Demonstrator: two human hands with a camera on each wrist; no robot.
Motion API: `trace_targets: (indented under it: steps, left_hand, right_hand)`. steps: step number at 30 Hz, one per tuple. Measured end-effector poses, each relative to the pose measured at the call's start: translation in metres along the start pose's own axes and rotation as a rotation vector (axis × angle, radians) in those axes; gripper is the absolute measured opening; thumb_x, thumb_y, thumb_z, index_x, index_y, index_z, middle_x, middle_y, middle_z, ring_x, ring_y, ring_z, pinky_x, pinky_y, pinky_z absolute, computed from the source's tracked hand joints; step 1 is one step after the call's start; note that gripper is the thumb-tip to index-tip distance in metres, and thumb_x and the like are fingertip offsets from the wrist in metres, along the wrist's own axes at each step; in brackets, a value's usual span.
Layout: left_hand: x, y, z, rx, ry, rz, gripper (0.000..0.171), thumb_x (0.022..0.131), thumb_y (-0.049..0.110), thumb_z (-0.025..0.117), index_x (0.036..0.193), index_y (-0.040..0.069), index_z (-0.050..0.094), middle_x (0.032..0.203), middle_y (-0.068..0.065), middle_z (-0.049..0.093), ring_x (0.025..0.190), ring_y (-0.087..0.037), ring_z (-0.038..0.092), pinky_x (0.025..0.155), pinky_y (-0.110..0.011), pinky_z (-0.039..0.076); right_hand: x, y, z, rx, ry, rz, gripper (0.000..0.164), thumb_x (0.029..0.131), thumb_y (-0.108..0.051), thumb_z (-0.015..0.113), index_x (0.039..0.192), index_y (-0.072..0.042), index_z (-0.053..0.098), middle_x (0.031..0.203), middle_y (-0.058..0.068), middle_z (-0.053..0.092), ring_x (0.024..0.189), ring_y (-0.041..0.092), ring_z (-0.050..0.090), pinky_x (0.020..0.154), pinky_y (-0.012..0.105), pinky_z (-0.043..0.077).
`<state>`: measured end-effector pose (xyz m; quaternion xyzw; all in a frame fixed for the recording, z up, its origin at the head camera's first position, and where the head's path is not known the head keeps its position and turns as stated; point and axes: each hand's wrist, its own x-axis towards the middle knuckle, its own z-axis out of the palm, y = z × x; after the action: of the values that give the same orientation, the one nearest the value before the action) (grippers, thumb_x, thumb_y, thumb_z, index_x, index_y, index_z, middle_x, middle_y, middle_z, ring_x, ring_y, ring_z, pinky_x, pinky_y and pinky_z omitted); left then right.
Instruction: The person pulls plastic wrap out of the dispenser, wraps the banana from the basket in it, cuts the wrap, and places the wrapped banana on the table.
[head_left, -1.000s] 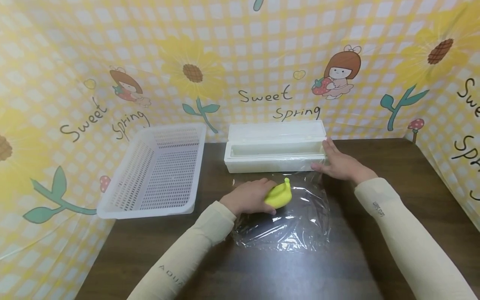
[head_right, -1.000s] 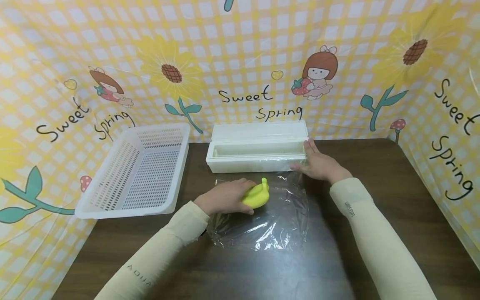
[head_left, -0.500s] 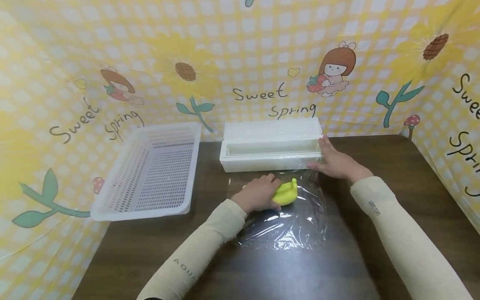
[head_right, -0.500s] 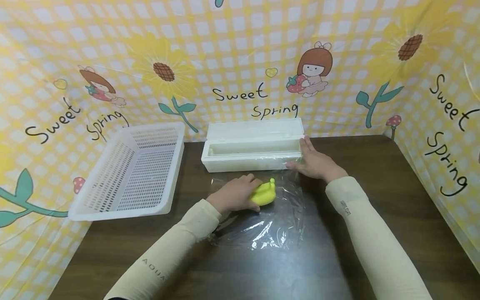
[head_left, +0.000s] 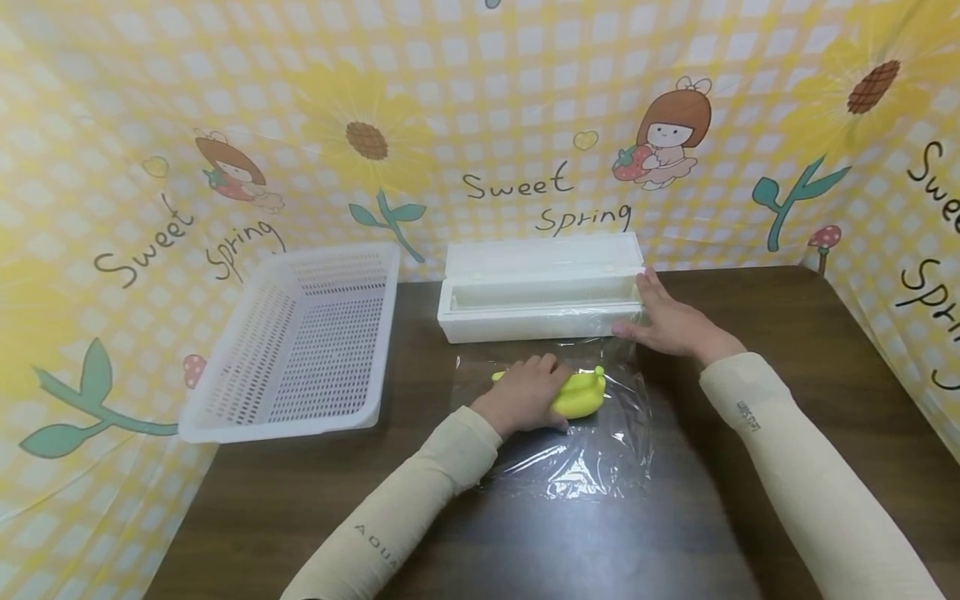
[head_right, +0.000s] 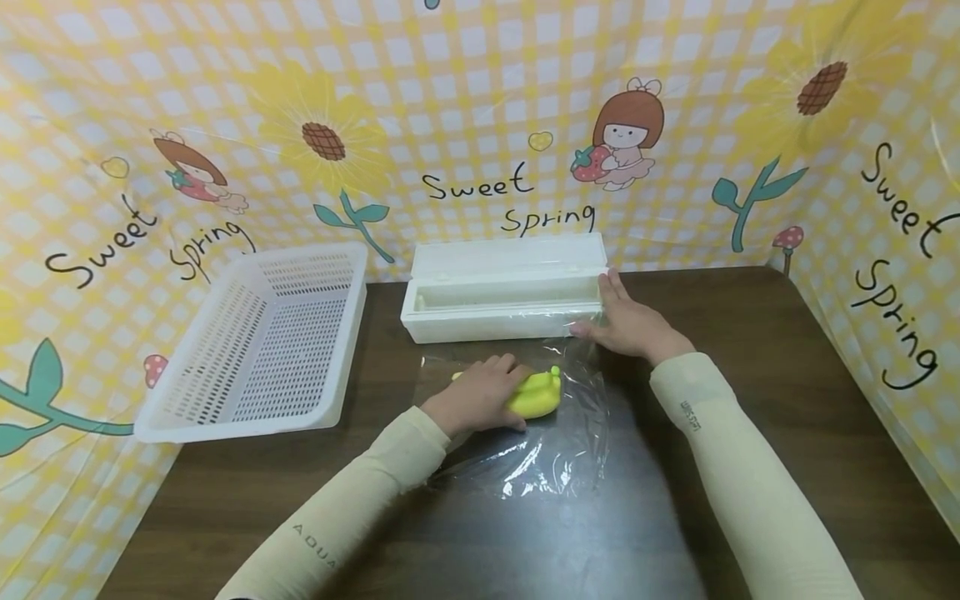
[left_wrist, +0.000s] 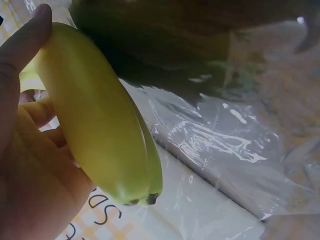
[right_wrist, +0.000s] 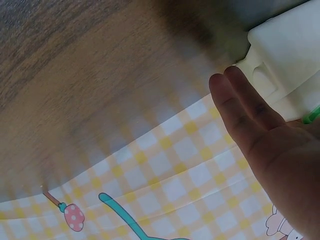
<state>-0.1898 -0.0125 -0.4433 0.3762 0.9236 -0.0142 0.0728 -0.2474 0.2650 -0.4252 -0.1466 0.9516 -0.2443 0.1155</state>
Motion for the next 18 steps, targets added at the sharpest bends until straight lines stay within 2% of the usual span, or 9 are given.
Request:
trace_targets:
  steps: [6, 11, 18]
  left_hand:
    - [-0.003, 0.0028, -0.0007, 0.006, -0.008, -0.019, 0.082, 0.08, 0.057, 0.08, 0.144, 0.015, 0.05, 0.122, -0.005, 0.055, 0.11, -0.022, 0.054, 0.092, -0.039, 0.049]
    - [-0.0053, 0.0051, 0.0025, 0.013, -0.007, -0.013, 0.08, 0.079, 0.059, 0.079, 0.141, 0.014, 0.053, 0.125, -0.006, 0.055, 0.115, -0.023, 0.053, 0.095, -0.04, 0.048]
    - [-0.0085, 0.0079, 0.0035, 0.024, -0.013, -0.024, 0.084, 0.079, 0.06, 0.078, 0.143, 0.015, 0.051, 0.132, -0.007, 0.054, 0.118, -0.023, 0.053, 0.099, -0.042, 0.047]
  right_hand:
    - [0.0001, -0.0016, 0.0015, 0.0, -0.012, 0.004, 0.111, 0.095, -0.069, 0.048, 0.158, -0.001, -0.013, 0.162, 0.014, -0.027, 0.144, 0.053, 0.017, 0.113, 0.063, 0.022]
    - [0.0012, -0.0009, 0.0027, -0.002, -0.003, 0.013, 0.111, 0.095, -0.069, 0.05, 0.158, -0.002, -0.013, 0.162, 0.015, -0.026, 0.143, 0.053, 0.021, 0.112, 0.064, 0.023]
    - [0.0007, -0.0019, 0.0036, 0.003, 0.008, -0.005, 0.111, 0.096, -0.067, 0.05, 0.157, 0.001, -0.012, 0.162, 0.018, -0.023, 0.146, 0.051, 0.014, 0.113, 0.063, 0.021]
